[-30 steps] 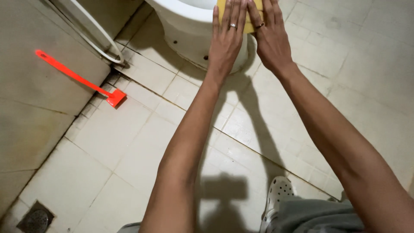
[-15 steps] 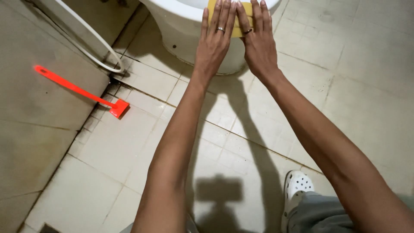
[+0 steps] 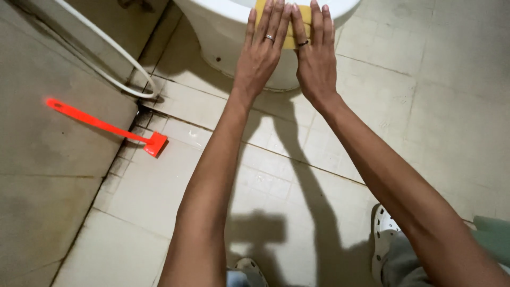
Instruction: The person cleans a white toilet using a yellow sponge. They scrub the rim, the underside of the seat, and the exterior base of the toilet bowl. The person also rinses their hands under a handheld bidet sprayer.
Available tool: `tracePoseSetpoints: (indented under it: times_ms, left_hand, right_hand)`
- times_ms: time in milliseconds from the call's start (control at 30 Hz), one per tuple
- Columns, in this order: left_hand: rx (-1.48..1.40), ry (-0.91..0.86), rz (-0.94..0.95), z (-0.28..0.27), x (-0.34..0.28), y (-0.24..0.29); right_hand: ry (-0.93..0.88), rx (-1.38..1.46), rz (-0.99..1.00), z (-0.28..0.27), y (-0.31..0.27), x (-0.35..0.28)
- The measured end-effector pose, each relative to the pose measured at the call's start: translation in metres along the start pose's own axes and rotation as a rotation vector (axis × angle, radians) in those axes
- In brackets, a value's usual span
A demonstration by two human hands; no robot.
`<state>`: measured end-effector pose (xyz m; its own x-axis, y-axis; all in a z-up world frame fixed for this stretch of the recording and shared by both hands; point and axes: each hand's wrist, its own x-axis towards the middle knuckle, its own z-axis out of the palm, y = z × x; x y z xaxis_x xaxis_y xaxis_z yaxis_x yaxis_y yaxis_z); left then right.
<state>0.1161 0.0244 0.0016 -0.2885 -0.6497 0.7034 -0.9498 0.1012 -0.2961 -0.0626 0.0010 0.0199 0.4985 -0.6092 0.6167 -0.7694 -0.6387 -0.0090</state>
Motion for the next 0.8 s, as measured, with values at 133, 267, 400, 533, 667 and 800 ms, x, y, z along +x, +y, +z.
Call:
tracePoseSetpoints:
  times_ms: [133,267,400,533,667,800]
  left_hand:
    - [-0.087,0.025,-0.011,0.006,-0.014,-0.014]
    - [-0.032,0.075,-0.016,0.010,-0.027,-0.035]
    - [-0.070,0.012,-0.054,0.015,-0.033,-0.055]
    - [-0.054,-0.050,-0.077,0.027,-0.034,-0.068]
    - [0.015,0.013,-0.079,0.022,-0.037,-0.084]
    - [0.034,0.000,-0.081,0.031,-0.045,-0.104]
  right_hand:
    - [0.070,0.013,-0.044,0.004,-0.020,0.000]
    - [0.028,-0.038,-0.011,0.013,-0.044,0.008]
    - [0.044,-0.089,-0.013,0.024,-0.063,0.021]
    - [0.069,-0.139,-0.010,0.041,-0.074,0.029]
    - [0.066,-0.226,0.003,0.041,-0.093,0.043]
    - [0.110,-0.174,-0.023,0.054,-0.109,0.053]
